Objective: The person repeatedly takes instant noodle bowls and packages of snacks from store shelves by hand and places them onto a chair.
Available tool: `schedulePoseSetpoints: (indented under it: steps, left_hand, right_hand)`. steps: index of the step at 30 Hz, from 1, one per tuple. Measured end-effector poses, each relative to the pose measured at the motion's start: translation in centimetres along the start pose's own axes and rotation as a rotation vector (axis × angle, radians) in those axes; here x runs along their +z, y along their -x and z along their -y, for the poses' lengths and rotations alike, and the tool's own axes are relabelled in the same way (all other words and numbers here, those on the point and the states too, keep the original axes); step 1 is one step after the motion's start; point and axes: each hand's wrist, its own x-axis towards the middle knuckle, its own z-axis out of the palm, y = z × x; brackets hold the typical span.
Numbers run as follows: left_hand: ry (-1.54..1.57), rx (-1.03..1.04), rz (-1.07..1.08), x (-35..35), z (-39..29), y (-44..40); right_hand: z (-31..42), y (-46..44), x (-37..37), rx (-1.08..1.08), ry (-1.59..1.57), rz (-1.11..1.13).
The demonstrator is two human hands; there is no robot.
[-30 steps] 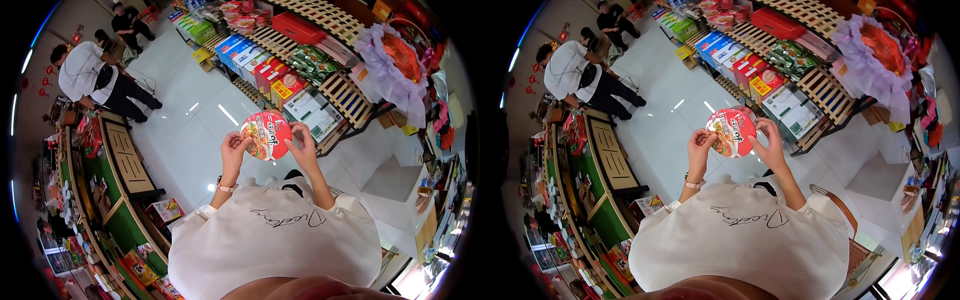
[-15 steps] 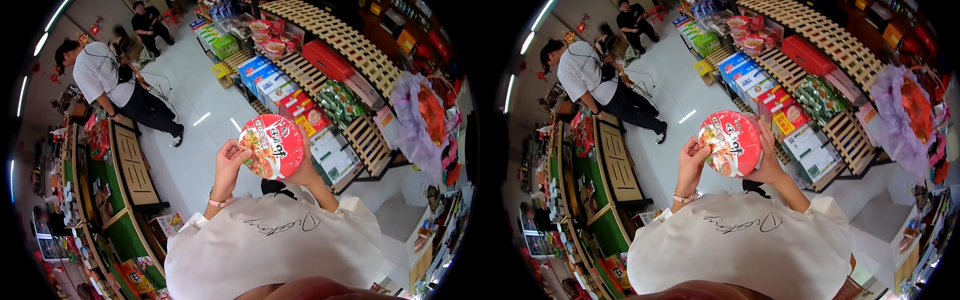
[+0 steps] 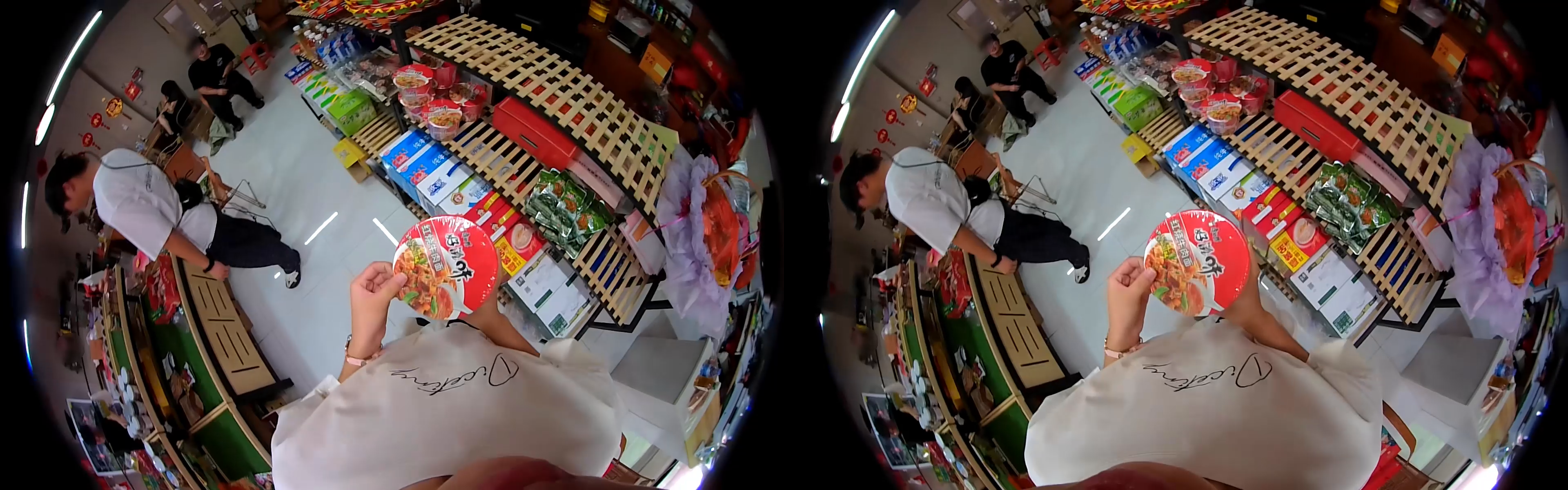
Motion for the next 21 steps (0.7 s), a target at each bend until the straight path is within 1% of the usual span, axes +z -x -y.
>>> schedulePoseSetpoints:
  steps: [1, 5, 7, 10, 11, 12, 14, 18, 19, 21]
  left_hand:
    - [0.017, -0.009, -0.012, -0.1, 0.1, -0.7]
    - [-0.032, -0.104, -0.007, -1.1, 0.1, -4.3]
    - [-0.101, -0.123, 0.015, -2.1, 0.0, -6.4]
    - [-0.152, -0.149, 0.068, -4.0, -0.4, -10.5]
    - [-0.092, -0.150, 0.065, -4.6, -0.3, -11.9]
    - [-0.079, -0.173, 0.079, -5.4, -0.4, -13.1]
    - [-0.058, -0.202, 0.114, -6.9, -1.4, -16.1]
    - [-0.047, -0.242, 0.142, -10.3, -3.8, -21.4]
    - [-0.064, -0.223, 0.134, -11.3, -4.0, -22.8]
    - [-0.043, -0.220, 0.172, -13.2, -4.9, -25.6]
  right_hand:
    - [-0.1, -0.4, 0.5, -0.024, -0.076, -0.036]
    - [-1.0, -2.7, 1.2, -0.069, 0.056, -0.051]
    - [-0.8, -4.7, 3.0, 0.017, -0.075, -0.077]
    - [-1.2, -8.0, 5.2, 0.038, 0.010, -0.096]
    - [-2.0, -8.7, 5.6, -0.052, 0.138, -0.040]
    - [-3.7, -8.9, 6.1, -0.038, 0.173, -0.073]
    - [-7.3, -10.1, 6.8, -0.011, 0.197, -0.049]
    - [-6.6, -15.2, 10.5, 0.106, -0.022, 0.043]
    - [-6.1, -16.8, 11.3, 0.039, -0.019, 0.099]
    - [-7.8, -18.5, 12.8, 0.202, -0.184, 0.006]
